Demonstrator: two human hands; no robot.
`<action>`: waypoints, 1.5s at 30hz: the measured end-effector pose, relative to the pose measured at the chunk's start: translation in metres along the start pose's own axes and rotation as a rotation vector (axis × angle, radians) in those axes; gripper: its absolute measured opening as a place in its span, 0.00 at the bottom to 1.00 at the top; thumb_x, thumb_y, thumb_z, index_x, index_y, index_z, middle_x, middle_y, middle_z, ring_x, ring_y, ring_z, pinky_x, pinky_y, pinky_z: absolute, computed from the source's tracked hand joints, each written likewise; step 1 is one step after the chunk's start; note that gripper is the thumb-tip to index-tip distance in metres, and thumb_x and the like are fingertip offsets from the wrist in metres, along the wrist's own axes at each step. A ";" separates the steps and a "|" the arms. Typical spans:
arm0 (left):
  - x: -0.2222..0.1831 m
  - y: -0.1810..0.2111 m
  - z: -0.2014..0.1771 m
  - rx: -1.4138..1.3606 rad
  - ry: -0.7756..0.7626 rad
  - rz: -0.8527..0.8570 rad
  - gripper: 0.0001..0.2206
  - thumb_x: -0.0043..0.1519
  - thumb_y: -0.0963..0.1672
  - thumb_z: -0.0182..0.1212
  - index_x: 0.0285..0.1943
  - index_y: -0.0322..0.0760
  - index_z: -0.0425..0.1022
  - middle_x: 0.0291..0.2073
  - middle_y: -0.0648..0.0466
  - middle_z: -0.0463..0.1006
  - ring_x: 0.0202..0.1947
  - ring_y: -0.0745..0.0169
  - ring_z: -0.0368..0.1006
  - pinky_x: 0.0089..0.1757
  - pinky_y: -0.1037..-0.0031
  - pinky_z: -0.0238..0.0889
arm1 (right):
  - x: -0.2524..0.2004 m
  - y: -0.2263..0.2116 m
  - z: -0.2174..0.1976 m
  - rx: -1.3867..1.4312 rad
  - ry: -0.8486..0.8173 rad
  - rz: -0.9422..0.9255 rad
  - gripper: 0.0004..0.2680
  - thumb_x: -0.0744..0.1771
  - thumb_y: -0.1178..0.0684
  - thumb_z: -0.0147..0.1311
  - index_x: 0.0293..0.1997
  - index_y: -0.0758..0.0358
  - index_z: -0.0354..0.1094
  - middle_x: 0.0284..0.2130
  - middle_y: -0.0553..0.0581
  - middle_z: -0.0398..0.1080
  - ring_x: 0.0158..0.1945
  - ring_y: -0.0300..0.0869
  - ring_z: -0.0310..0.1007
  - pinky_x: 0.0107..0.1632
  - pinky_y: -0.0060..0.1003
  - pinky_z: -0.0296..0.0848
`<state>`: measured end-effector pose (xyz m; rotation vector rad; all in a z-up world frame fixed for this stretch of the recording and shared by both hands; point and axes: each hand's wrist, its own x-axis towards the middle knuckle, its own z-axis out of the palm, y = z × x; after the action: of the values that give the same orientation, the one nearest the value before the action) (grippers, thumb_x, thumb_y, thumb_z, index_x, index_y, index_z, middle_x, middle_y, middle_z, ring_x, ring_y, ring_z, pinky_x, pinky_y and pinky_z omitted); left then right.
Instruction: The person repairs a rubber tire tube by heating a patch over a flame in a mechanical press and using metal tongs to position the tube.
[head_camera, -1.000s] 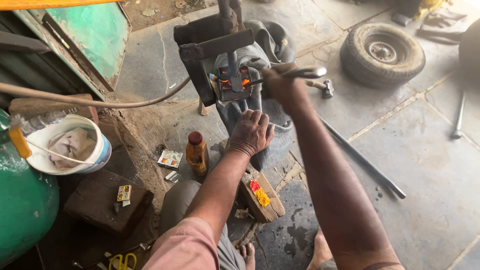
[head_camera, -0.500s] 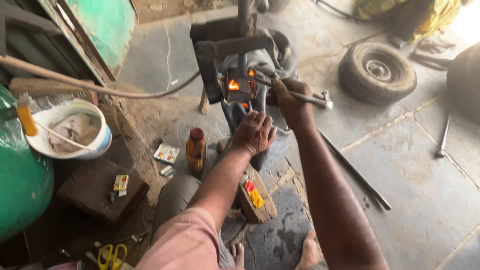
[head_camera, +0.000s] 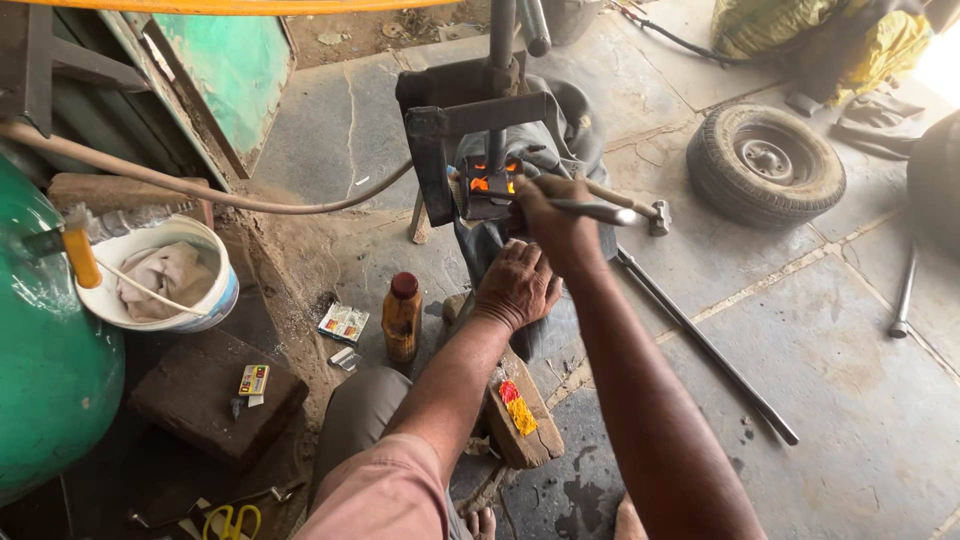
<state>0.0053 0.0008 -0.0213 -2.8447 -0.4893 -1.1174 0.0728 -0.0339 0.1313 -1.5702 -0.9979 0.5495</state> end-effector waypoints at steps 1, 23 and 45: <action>-0.001 -0.001 0.003 0.012 0.010 0.010 0.18 0.61 0.52 0.57 0.49 0.34 0.75 0.42 0.43 0.76 0.48 0.45 0.71 0.55 0.56 0.63 | 0.003 0.010 0.006 -0.046 0.011 -0.018 0.11 0.70 0.51 0.54 0.38 0.71 0.76 0.25 0.63 0.77 0.25 0.42 0.77 0.29 0.35 0.76; 0.009 0.000 -0.011 0.050 0.293 0.065 0.19 0.56 0.52 0.59 0.46 0.34 0.72 0.43 0.43 0.73 0.48 0.48 0.71 0.54 0.59 0.64 | 0.032 0.037 0.017 -0.553 0.073 -0.590 0.08 0.67 0.52 0.59 0.36 0.68 0.78 0.24 0.62 0.77 0.26 0.46 0.77 0.31 0.42 0.76; -0.008 0.011 -0.019 -0.089 0.090 -0.011 0.14 0.59 0.50 0.61 0.40 0.35 0.71 0.37 0.45 0.71 0.44 0.45 0.69 0.51 0.58 0.64 | -0.026 -0.025 -0.021 0.112 0.053 -0.085 0.11 0.70 0.51 0.54 0.44 0.74 0.76 0.29 0.57 0.77 0.29 0.38 0.78 0.33 0.30 0.78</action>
<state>-0.0091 -0.0147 -0.0120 -2.8533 -0.4610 -1.2942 0.0681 -0.0678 0.1564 -1.4290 -0.9729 0.4944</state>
